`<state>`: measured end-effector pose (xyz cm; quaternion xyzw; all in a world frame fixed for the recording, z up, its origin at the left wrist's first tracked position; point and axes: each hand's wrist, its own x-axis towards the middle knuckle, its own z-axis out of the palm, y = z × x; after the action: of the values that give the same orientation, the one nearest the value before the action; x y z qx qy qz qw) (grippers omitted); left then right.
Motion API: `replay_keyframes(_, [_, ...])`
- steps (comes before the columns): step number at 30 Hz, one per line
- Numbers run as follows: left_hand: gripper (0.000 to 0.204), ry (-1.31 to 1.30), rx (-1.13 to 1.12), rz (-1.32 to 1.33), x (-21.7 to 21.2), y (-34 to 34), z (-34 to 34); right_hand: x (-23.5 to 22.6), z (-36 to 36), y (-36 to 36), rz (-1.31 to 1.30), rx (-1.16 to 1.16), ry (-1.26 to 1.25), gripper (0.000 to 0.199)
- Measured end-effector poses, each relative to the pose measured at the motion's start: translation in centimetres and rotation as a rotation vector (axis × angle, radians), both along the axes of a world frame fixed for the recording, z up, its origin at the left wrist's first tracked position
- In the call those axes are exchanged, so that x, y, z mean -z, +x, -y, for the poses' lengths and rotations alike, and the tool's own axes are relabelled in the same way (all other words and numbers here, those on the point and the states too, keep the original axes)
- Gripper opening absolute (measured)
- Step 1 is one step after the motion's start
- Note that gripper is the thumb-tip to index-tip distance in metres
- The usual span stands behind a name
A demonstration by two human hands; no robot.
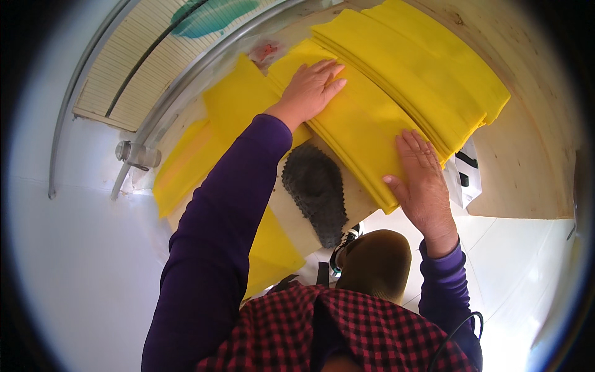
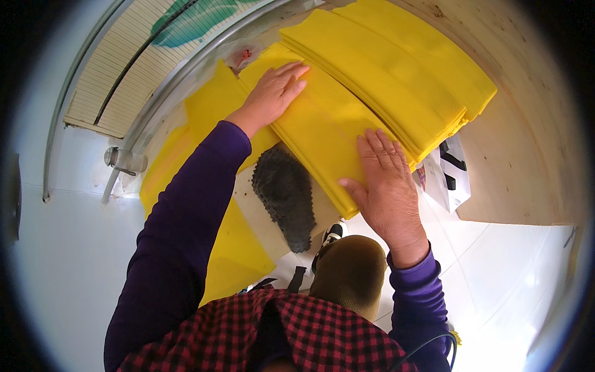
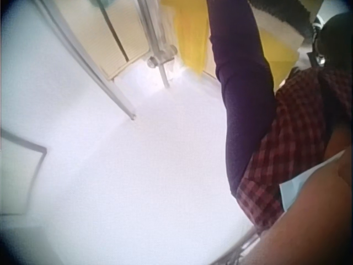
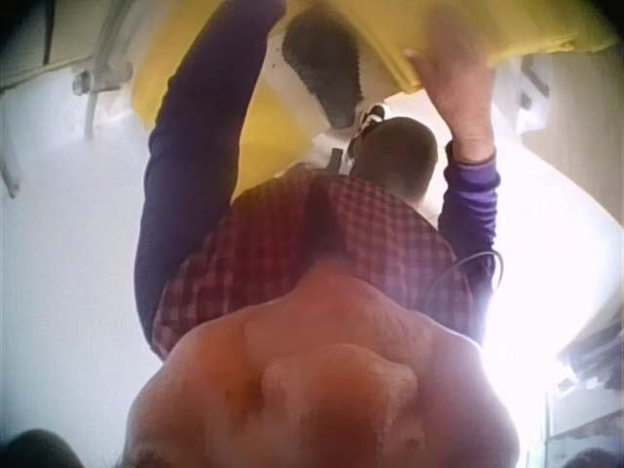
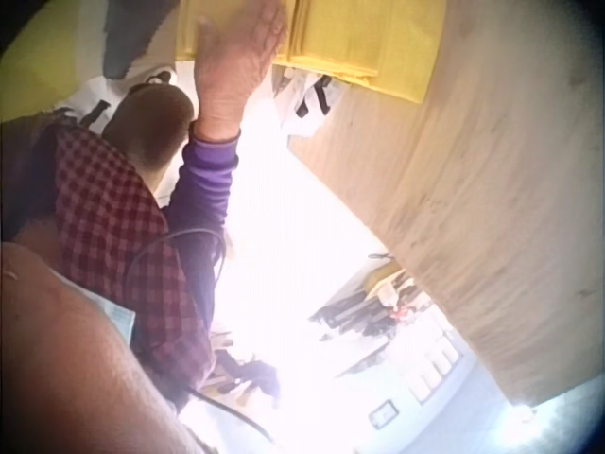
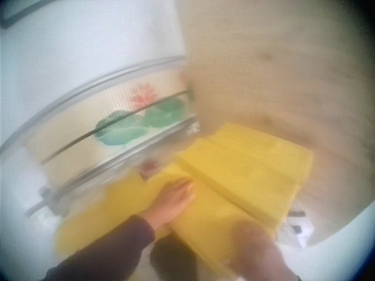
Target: The person folds multiple yellow sheets on a low wooden table, aligning edges and pressing creases. They stack the folded sheets into a neat pile and briefly handle a small black object at the end.
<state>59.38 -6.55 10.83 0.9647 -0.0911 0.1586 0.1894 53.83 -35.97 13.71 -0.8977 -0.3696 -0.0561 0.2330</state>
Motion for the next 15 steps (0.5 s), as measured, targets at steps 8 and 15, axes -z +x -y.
replay_keyframes(8, [0.042,-0.007,0.047,0.271,-1.7,-2.0,-2.3,-0.3,0.6,-0.2,0.021,-0.021,-0.012,0.059])
replay_keyframes(15, [0.036,-0.286,-0.198,0.246,-3.4,-17.0,-8.5,-1.5,0.2,-0.9,0.151,-0.023,0.047,0.051])
